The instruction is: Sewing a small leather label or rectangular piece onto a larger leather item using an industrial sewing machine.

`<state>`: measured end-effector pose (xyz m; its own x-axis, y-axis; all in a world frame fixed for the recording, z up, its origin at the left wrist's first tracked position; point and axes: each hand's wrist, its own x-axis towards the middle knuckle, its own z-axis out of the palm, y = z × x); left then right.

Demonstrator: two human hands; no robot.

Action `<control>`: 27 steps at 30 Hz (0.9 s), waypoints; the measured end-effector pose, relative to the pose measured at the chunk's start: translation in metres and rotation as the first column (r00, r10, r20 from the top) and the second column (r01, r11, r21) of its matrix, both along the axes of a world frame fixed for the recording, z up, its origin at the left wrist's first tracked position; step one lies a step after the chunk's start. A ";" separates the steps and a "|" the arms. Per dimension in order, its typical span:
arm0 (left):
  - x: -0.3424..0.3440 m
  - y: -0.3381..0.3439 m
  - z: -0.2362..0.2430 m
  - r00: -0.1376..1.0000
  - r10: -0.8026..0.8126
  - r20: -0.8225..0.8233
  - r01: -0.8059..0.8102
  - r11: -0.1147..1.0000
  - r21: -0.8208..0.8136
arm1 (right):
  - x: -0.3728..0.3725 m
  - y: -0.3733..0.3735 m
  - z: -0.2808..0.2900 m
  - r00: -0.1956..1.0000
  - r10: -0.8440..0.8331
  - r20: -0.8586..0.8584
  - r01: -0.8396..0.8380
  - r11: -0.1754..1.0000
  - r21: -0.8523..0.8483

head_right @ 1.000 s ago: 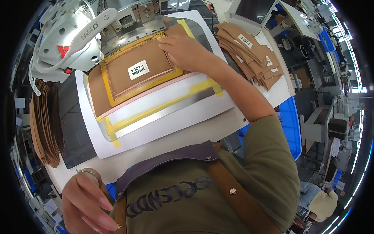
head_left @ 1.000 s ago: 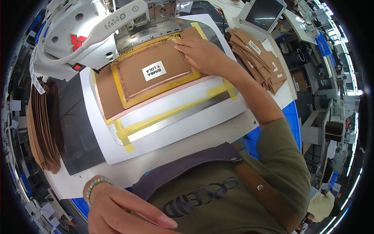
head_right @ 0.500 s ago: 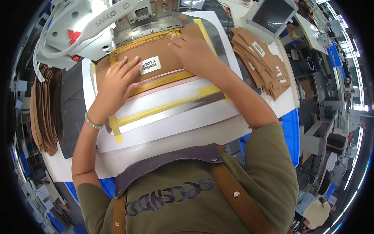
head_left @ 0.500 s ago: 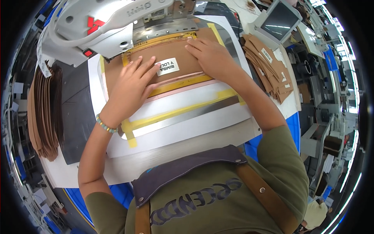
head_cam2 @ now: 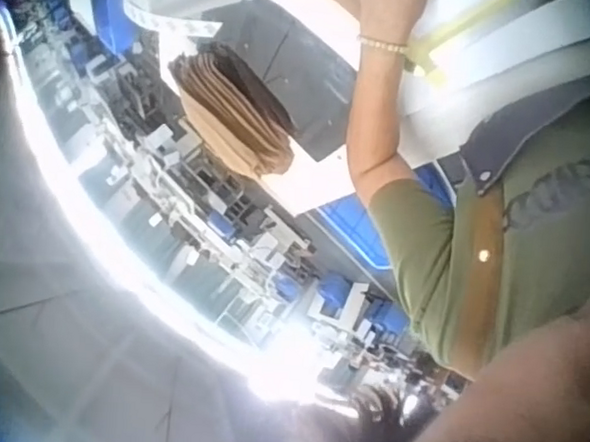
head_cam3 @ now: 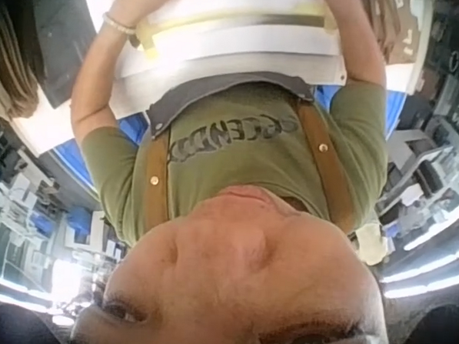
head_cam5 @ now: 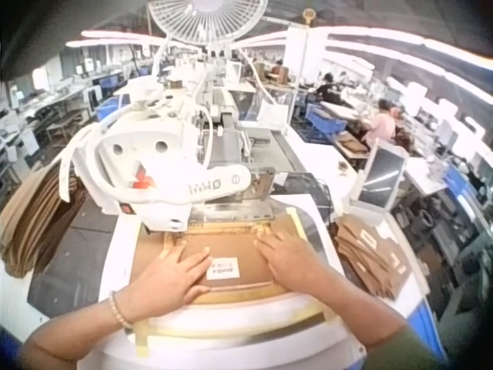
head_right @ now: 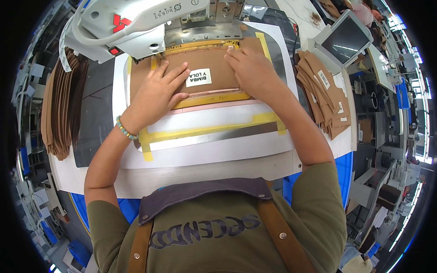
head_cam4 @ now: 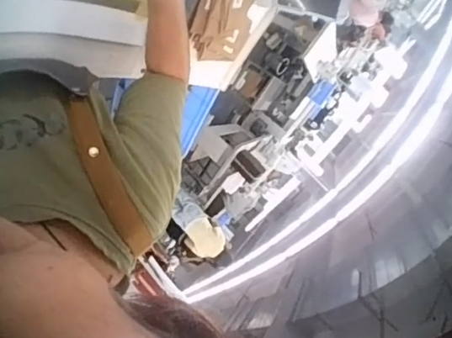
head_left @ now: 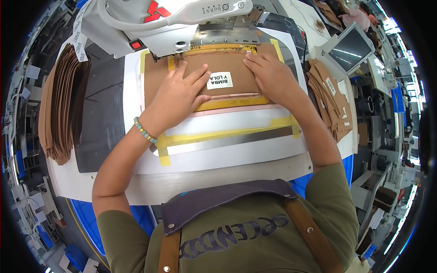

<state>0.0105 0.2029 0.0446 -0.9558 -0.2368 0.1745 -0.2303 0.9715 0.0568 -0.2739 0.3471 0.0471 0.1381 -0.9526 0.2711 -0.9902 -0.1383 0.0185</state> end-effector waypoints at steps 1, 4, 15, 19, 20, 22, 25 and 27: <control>0.000 0.000 0.001 1.000 0.002 0.003 -0.002 1.000 -0.001 | 0.000 -0.001 0.000 1.000 0.010 0.002 -0.010 1.000 -0.009; 0.001 0.000 0.001 1.000 0.014 -0.002 -0.014 1.000 -0.001 | 0.004 -0.002 0.005 1.000 -0.010 0.020 0.009 0.999 0.050; 0.001 -0.001 -0.003 0.997 0.059 -0.040 -0.061 0.997 -0.053 | 0.006 -0.012 -0.001 0.996 0.080 0.028 -0.080 0.997 -0.023; -0.001 0.000 -0.001 0.995 0.088 -0.039 -0.085 0.993 0.079 | 0.014 -0.022 -0.003 0.994 0.106 0.030 -0.105 0.993 -0.046; -0.002 0.000 -0.003 0.995 0.092 -0.039 -0.089 0.993 0.079 | 0.015 -0.023 -0.004 0.994 0.107 0.027 -0.106 0.993 -0.044; -0.002 -0.003 -0.007 0.995 0.058 -0.087 -0.046 0.990 0.133 | 0.021 -0.028 0.001 0.994 0.104 0.031 -0.104 0.994 -0.018; -0.001 -0.002 -0.008 0.997 0.037 -0.068 -0.031 0.995 0.095 | 0.029 -0.033 0.002 0.993 0.110 0.044 -0.110 0.994 0.001; 0.000 -0.001 -0.007 0.997 0.039 -0.059 -0.033 0.995 0.090 | 0.033 -0.036 0.001 0.991 0.122 0.050 -0.121 0.993 -0.010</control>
<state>0.0105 0.2016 0.0377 -0.9346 -0.2878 0.2089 -0.2584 0.9532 0.1571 -0.2411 0.3108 0.0483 0.2385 -0.9278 0.2870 -0.9658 -0.2576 -0.0302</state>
